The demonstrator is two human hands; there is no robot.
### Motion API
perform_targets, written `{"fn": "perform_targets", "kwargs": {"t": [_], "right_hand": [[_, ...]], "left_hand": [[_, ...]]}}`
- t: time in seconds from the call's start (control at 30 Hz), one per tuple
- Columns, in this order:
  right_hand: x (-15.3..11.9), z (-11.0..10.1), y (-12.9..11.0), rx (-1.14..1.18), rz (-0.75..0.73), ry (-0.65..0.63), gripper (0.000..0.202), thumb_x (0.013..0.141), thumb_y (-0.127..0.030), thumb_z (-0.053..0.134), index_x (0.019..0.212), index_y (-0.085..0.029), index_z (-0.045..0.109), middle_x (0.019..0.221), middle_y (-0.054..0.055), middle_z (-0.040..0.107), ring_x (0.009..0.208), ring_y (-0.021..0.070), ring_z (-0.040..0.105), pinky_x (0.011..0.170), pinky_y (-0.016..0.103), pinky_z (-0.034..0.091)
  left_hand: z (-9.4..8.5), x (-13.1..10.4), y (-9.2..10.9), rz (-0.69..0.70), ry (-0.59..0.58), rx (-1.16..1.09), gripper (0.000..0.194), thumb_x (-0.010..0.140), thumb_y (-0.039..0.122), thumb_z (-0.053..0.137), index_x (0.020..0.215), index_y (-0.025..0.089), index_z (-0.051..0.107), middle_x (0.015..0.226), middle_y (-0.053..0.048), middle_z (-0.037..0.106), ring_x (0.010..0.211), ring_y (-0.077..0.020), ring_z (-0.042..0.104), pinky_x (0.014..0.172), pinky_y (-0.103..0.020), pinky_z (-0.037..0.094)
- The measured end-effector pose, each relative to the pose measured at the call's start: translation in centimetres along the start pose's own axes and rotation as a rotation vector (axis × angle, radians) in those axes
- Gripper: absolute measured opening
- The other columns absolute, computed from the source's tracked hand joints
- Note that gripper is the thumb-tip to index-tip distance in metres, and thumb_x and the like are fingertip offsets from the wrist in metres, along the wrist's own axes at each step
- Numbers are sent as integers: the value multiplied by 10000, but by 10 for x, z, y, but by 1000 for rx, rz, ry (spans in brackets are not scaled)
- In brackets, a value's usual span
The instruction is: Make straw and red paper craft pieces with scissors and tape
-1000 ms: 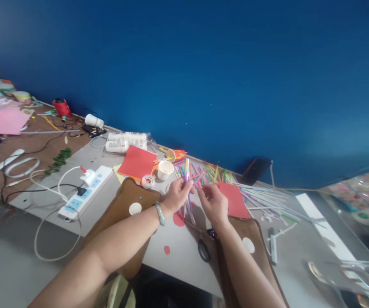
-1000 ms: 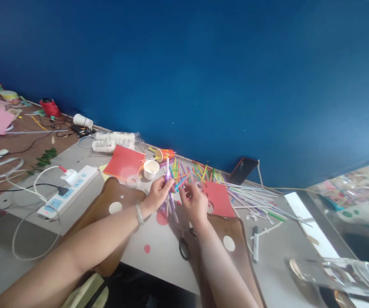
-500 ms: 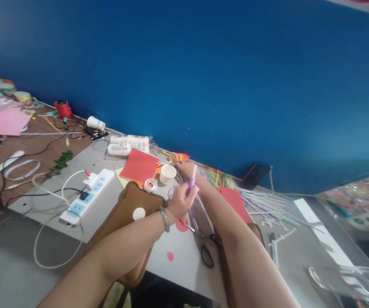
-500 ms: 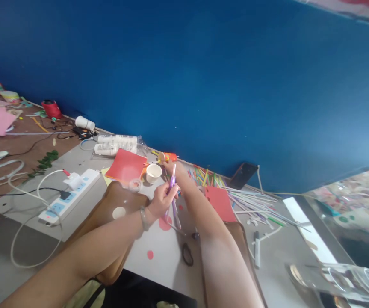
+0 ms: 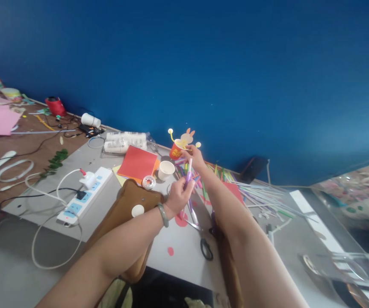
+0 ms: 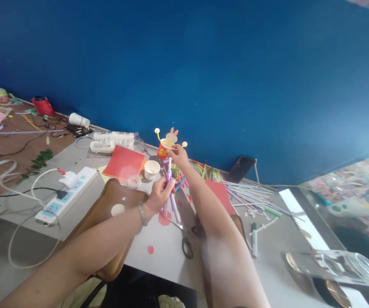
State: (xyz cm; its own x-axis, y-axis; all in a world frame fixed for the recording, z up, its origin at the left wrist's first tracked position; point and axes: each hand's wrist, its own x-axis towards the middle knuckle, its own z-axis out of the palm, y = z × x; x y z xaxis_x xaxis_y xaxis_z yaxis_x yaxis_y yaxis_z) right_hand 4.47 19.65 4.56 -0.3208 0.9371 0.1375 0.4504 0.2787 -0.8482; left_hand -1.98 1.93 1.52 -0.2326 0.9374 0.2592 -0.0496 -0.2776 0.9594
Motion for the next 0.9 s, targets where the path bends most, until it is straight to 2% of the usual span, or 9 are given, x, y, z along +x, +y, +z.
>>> {"fn": "perform_targets", "kwargs": {"t": [0.07, 0.17, 0.3, 0.43, 0.63, 0.73, 0.8, 0.9], "right_hand": [[1, 1, -1, 60, 7, 16, 500, 745, -527, 667, 1076, -174, 540, 735, 21, 683, 519, 131, 560, 503, 242, 441], [3, 1, -4, 13, -29, 74, 559, 626, -591, 747, 948, -158, 604, 712, 35, 668, 593, 166, 589, 526, 251, 438], [7, 1, -9, -138, -78, 62, 529, 682, -671, 671, 795, -154, 648, 715, 58, 670, 679, 196, 605, 587, 263, 422], [11, 3, -9, -292, -48, 97, 559, 711, -725, 614, 704, -167, 611, 679, 50, 637, 641, 184, 577, 584, 273, 380], [21, 8, -5, -403, -32, 76, 496, 795, -691, 542, 807, -199, 607, 682, 31, 613, 657, 193, 580, 598, 278, 373], [27, 8, -2, -437, -73, 85, 400, 821, -592, 574, 855, -196, 610, 724, 44, 620, 691, 205, 589, 628, 292, 393], [32, 8, -2, -392, -127, 52, 317, 816, -487, 620, 912, -184, 615, 796, 64, 641, 735, 210, 604, 649, 295, 418], [40, 4, -3, -277, -192, -51, 317, 818, -408, 620, 1022, -165, 619, 881, 79, 667, 762, 203, 619, 661, 297, 457]], "left_hand": [[0, 0, -1, 0, 5, 3, 390, 927, 516, 492, 784, 176, 617, 639, -1, 631, 580, -119, 568, 608, -252, 439], [-1, 1, 0, 4, 4, 5, 391, 928, 512, 495, 774, 173, 614, 635, -1, 625, 576, -119, 558, 606, -254, 432], [-1, 1, 2, 0, -4, -7, 380, 926, 498, 503, 767, 172, 615, 639, -4, 625, 579, -121, 555, 604, -255, 425], [-1, 1, 2, -1, -9, -21, 366, 928, 482, 501, 766, 174, 615, 637, -2, 622, 592, -124, 565, 614, -255, 430], [-2, 2, 3, 1, -8, -44, 347, 923, 466, 515, 757, 173, 601, 641, 1, 625, 602, -125, 582, 629, -256, 443], [-2, 3, 4, 9, -5, -51, 340, 926, 453, 513, 740, 178, 585, 642, 4, 625, 610, -123, 587, 642, -254, 448], [-2, 4, 5, 5, 0, -49, 345, 925, 452, 514, 720, 181, 572, 634, 6, 625, 600, -119, 582, 644, -253, 447], [-2, 3, 4, -11, 4, -36, 352, 920, 461, 518, 708, 184, 568, 625, 5, 628, 585, -119, 576, 633, -254, 441]]}}
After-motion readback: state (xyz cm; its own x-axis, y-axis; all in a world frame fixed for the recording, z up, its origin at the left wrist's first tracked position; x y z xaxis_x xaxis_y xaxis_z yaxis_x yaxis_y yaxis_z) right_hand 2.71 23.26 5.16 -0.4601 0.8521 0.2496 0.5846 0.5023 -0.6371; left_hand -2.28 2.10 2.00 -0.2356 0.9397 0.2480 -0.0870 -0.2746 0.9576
